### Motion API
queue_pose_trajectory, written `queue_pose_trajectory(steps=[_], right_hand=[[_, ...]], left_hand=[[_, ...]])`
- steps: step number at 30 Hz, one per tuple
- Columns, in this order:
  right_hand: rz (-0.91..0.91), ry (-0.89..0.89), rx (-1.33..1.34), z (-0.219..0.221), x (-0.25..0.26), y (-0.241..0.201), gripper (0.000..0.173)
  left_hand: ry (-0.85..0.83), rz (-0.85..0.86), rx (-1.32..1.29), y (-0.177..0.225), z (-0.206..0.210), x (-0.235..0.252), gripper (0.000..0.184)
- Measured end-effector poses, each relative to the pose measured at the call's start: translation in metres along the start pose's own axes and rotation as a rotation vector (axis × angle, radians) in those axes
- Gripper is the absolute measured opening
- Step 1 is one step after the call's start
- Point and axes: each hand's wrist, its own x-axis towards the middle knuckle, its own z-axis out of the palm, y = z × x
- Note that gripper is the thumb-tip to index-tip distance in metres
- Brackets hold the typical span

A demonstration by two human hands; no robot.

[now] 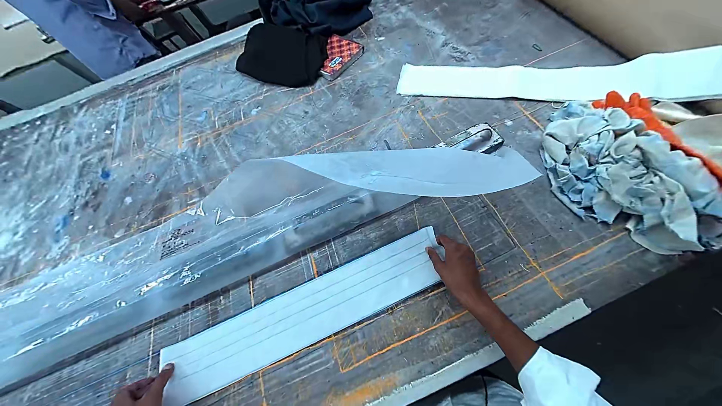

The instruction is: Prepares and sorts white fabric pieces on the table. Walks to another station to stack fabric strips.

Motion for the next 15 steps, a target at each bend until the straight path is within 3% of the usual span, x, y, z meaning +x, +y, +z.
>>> queue_pose_trajectory(steps=[4,7,11,15], right_hand=[[-0.062,0.070,-0.025,-0.001,-0.001,0.008,0.033],[-0.137,0.153,-0.057,-0.013,-0.008,0.026,0.040],[-0.263,0.221,0.010,-0.028,-0.016,0.067,0.036],[-0.460,0.225,0.002,-0.016,-0.015,0.093,0.046]], left_hand=[[-0.052,0.061,0.026,0.002,-0.005,-0.002,0.045],[0.036,0.147,-0.058,0.043,-0.016,-0.026,0.036],[0.071,0.470,-0.319,0.186,-0.021,-0.132,0.029],[-0.057,0.749,-0.316,0.318,0.025,-0.247,0.023]])
